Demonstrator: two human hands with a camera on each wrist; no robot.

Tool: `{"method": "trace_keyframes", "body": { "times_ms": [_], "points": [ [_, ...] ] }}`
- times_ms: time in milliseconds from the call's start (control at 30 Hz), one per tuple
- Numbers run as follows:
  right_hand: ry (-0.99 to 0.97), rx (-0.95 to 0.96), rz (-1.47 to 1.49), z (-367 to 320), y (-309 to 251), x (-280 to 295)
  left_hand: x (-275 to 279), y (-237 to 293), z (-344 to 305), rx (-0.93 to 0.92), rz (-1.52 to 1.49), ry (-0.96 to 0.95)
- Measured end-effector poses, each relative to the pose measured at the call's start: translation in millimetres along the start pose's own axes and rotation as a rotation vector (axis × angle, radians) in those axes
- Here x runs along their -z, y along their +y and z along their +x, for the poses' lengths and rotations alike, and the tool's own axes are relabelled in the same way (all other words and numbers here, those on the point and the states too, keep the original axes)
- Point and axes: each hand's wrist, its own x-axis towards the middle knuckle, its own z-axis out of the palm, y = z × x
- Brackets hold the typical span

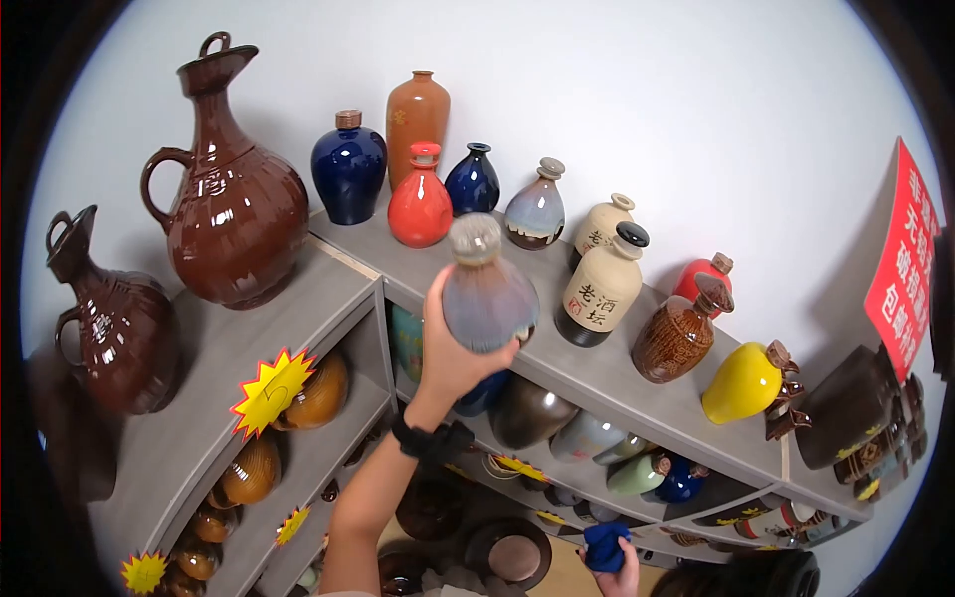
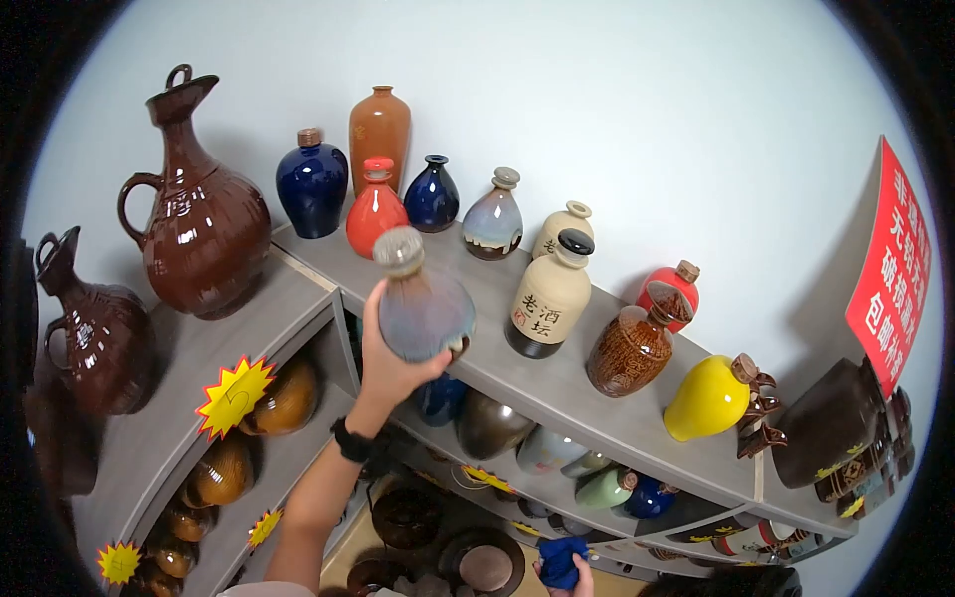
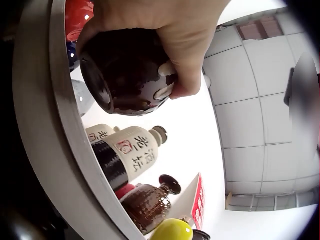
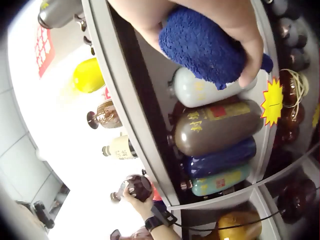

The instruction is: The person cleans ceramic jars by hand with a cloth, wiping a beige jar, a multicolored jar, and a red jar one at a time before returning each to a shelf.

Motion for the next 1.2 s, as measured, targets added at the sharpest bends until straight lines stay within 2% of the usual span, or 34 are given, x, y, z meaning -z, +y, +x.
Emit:
{"method": "trace_keyframes", "body": {
  "times_ms": [33, 67, 133, 200, 300, 333, 467, 533, 600, 700, 733, 800, 900, 967, 1133, 1200],
  "points": [
    [0.174, 0.059, -0.037, 6, 0, -2, 4, 9, -12, -0.016, 0.027, -0.013],
    [0.154, 0.091, -0.14, 8, -2, -5, 8, 18, -24, 0.0, 0.039, -0.026],
    [0.119, 0.152, -0.34, 17, 5, -62, 14, 38, -53, 0.042, 0.066, -0.059],
    [-0.003, 0.188, -0.459, 20, 10, -99, 17, 53, -82, 0.048, 0.087, -0.062],
    [-0.098, 0.175, -0.337, 19, 3, -142, 20, 75, -132, 0.133, 0.096, -0.075],
    [-0.11, 0.25, -0.306, 19, 2, -154, 20, 82, -148, 0.159, 0.101, -0.081],
    [-0.359, 0.533, -0.553, 14, -6, -204, 14, 111, -204, 0.21, 0.217, -0.122],
    [-0.375, 0.641, -0.681, 6, -2, -218, 8, 126, -226, 0.211, 0.296, -0.154],
    [-0.398, 0.826, -1.175, 6, -1, -211, -1, 138, -242, 0.237, 0.256, -0.173],
    [-0.769, 0.938, -1.64, -13, 21, -230, -13, 153, -262, 0.224, 0.208, -0.205],
    [-0.893, 1.005, -1.787, -20, 26, -232, -15, 157, -271, 0.325, 0.159, -0.237],
    [-0.888, 0.99, -1.862, -31, 23, -224, -18, 164, -286, 0.515, 0.056, -0.296],
    [-0.898, 0.876, -1.928, -43, 10, -205, -20, 171, -305, 0.356, 0.163, -0.3],
    [-0.893, 0.781, -1.948, -49, 0, -200, -21, 174, -315, 0.355, 0.187, -0.363],
    [-1.091, 0.393, -1.95, -55, -39, -191, -29, 184, -337, 0.323, 0.256, -0.557],
    [-1.177, 0.227, -1.908, -53, -53, -184, -36, 185, -349, 0.345, 0.228, -0.578]
  ]
}}
